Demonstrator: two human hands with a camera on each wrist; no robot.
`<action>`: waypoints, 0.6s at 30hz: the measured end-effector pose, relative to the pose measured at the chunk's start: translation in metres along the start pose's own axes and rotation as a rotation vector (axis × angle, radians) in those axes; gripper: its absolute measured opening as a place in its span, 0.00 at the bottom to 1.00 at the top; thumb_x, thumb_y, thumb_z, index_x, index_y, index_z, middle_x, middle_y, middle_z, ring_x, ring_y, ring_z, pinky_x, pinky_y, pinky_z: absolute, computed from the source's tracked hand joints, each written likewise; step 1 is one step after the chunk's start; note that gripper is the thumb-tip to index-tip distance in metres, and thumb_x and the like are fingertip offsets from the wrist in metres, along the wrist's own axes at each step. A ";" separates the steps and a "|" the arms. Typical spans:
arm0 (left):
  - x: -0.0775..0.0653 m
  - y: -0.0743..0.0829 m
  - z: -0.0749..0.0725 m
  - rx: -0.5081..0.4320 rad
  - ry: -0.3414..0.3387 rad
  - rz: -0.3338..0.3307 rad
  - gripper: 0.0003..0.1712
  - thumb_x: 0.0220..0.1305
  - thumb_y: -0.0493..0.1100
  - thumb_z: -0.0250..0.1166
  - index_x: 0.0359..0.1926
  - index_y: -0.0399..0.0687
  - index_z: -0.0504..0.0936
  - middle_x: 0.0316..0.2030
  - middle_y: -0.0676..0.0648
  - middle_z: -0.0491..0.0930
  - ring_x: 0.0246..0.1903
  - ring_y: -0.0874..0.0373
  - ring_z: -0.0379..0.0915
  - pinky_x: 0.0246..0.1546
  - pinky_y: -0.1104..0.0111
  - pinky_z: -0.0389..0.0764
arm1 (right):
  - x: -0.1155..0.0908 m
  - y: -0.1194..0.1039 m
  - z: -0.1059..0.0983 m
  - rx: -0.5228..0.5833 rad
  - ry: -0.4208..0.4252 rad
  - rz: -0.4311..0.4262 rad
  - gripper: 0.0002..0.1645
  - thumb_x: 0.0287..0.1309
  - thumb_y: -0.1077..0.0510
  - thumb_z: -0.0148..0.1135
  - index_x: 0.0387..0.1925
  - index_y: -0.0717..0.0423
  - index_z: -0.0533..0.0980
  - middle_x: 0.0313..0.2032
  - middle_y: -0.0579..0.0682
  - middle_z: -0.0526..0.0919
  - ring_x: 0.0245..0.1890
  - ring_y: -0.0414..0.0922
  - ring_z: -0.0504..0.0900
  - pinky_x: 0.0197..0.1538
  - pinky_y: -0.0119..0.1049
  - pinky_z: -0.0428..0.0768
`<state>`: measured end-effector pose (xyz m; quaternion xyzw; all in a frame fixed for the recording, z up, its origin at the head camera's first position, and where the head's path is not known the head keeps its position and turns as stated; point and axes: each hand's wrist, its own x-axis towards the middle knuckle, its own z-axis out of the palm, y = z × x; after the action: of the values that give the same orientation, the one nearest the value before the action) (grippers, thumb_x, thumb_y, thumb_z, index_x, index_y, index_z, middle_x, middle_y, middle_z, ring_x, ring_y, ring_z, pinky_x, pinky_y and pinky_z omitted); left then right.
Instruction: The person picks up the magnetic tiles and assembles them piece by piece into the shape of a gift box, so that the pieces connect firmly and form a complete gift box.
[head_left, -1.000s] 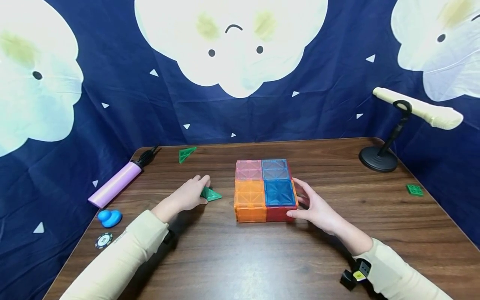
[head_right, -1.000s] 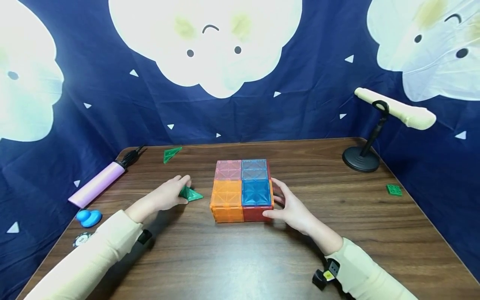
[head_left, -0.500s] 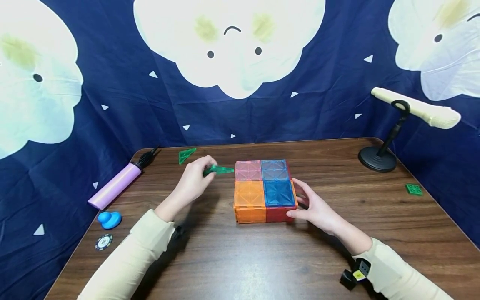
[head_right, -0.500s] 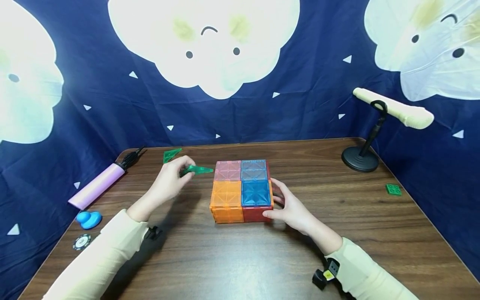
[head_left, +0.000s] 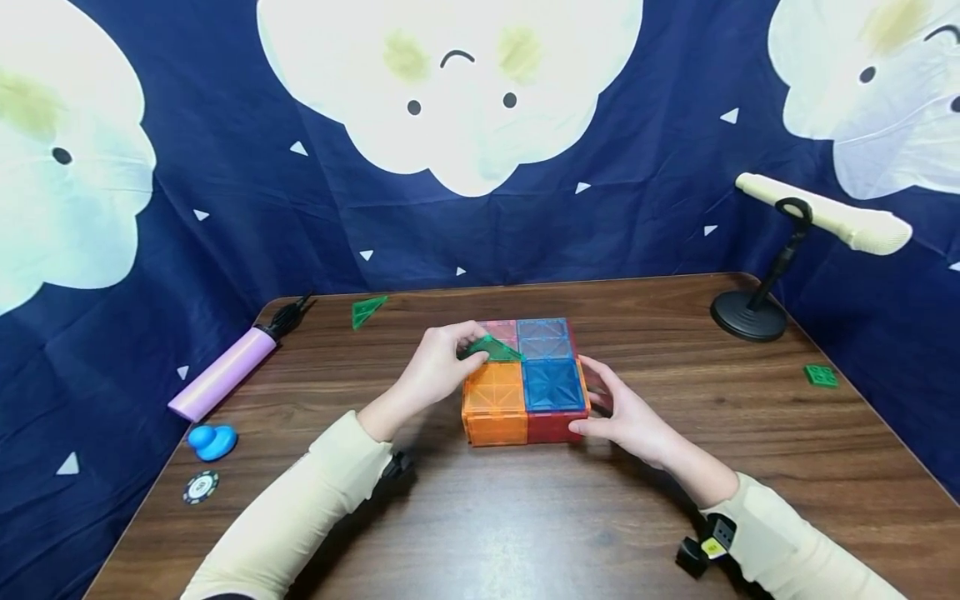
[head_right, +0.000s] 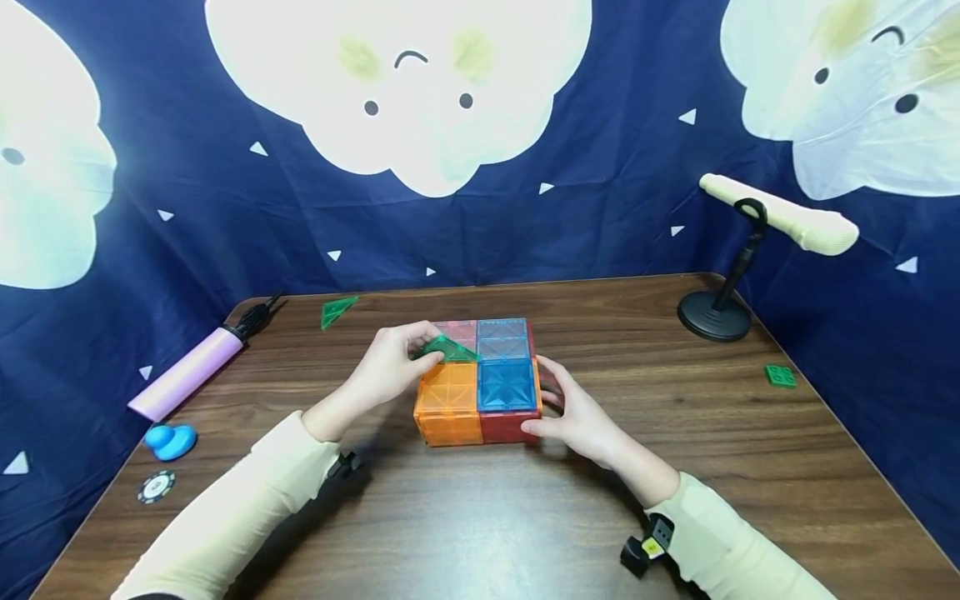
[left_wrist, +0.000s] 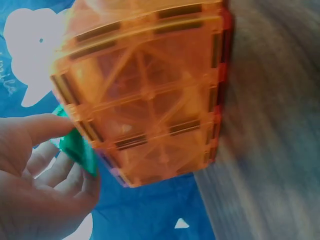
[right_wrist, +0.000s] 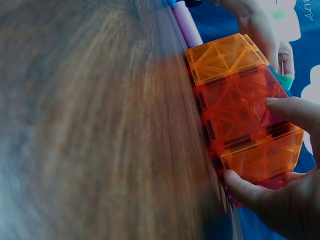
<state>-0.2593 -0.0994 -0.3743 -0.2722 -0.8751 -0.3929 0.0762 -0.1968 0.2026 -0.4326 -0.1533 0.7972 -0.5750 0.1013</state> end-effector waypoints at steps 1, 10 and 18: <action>0.001 -0.001 0.001 0.004 -0.005 -0.001 0.06 0.64 0.34 0.70 0.40 0.47 0.85 0.35 0.51 0.85 0.34 0.58 0.76 0.39 0.62 0.79 | 0.000 0.000 0.000 0.000 -0.001 -0.001 0.56 0.60 0.58 0.74 0.79 0.57 0.48 0.72 0.68 0.60 0.69 0.66 0.65 0.69 0.62 0.62; 0.000 0.000 0.004 0.023 0.004 0.017 0.06 0.64 0.33 0.70 0.39 0.47 0.84 0.34 0.51 0.84 0.32 0.56 0.73 0.35 0.63 0.76 | 0.000 0.000 0.000 0.002 -0.001 -0.018 0.56 0.60 0.59 0.74 0.79 0.57 0.49 0.72 0.68 0.60 0.70 0.66 0.65 0.69 0.62 0.62; 0.000 -0.004 0.003 -0.004 -0.002 0.029 0.07 0.65 0.37 0.70 0.43 0.46 0.84 0.39 0.51 0.85 0.35 0.57 0.76 0.39 0.62 0.79 | 0.000 0.000 0.000 0.013 -0.007 -0.009 0.56 0.60 0.59 0.74 0.79 0.58 0.48 0.73 0.69 0.60 0.69 0.67 0.65 0.69 0.62 0.62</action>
<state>-0.2610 -0.0992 -0.3790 -0.2854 -0.8703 -0.3934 0.0804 -0.1971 0.2024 -0.4322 -0.1585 0.7923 -0.5802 0.1027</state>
